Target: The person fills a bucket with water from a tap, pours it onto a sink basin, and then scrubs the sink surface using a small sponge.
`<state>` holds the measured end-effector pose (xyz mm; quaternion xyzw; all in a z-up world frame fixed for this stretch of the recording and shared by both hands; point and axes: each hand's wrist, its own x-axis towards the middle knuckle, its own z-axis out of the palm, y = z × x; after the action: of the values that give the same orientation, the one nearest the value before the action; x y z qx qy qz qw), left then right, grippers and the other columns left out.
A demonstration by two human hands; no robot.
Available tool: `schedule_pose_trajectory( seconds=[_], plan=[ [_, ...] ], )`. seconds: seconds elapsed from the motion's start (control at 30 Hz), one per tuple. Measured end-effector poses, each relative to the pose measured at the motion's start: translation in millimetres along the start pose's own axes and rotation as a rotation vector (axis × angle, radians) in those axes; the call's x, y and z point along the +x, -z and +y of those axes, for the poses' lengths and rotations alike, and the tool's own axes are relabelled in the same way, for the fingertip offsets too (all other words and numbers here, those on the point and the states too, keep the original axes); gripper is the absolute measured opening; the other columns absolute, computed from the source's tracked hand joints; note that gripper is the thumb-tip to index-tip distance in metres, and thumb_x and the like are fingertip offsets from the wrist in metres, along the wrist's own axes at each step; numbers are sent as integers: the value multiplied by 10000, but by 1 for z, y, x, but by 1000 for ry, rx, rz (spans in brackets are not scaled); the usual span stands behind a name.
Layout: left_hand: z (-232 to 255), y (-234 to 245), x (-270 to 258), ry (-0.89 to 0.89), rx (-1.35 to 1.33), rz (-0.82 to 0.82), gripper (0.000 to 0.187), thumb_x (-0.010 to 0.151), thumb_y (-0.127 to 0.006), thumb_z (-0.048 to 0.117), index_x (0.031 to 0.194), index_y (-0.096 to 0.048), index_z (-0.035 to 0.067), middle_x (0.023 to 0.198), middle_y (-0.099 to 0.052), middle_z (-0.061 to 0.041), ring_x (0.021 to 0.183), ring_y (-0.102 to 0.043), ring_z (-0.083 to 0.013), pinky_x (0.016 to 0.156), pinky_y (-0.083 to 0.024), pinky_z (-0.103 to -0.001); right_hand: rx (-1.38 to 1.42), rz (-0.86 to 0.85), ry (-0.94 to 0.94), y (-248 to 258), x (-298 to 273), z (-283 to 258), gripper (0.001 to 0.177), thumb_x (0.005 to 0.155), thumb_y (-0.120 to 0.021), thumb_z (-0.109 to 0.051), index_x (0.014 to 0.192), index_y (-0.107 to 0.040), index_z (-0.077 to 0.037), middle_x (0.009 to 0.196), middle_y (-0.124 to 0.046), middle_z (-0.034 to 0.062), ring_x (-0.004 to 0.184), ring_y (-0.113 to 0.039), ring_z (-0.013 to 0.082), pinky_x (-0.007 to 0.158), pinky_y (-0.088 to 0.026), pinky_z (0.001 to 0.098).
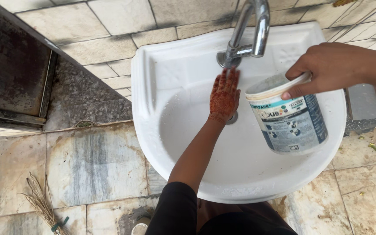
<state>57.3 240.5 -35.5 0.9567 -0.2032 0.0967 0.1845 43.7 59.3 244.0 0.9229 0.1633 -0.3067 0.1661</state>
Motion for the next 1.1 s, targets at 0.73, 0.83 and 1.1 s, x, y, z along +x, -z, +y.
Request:
schedule_pose_trajectory(
  seconds=[0.73, 0.83, 1.1],
  plan=[
    [46, -28, 56, 32, 120, -93, 607, 1115, -399, 277, 1681, -193, 197, 1720, -141, -65, 1600, -112, -262, 1333, -126, -437, -84, 3, -67, -19, 19, 51, 596, 861, -611, -737, 1055, -839, -221, 720, -783, 77, 711, -771, 212, 716, -577, 353],
    [55, -37, 67, -1, 133, -119, 597, 1085, -397, 315, 1637, -196, 210, 1716, -105, -59, 1586, -92, -284, 1304, -125, -456, 117, 16, -103, -34, 28, 84, 639, 905, -585, -701, 1084, -847, -146, 785, -773, 107, 753, -767, 244, 727, -626, 387],
    [78, -1, 92, 34, 164, -364, 670, 1055, -412, 481, 1645, -176, 270, 1721, -19, -57, 1594, -21, -271, 1301, -86, -498, 470, 14, -112, -67, 41, 128, 673, 860, -665, -646, 1118, -819, -44, 970, -783, 167, 954, -752, 305, 897, -616, 477]
  ],
)
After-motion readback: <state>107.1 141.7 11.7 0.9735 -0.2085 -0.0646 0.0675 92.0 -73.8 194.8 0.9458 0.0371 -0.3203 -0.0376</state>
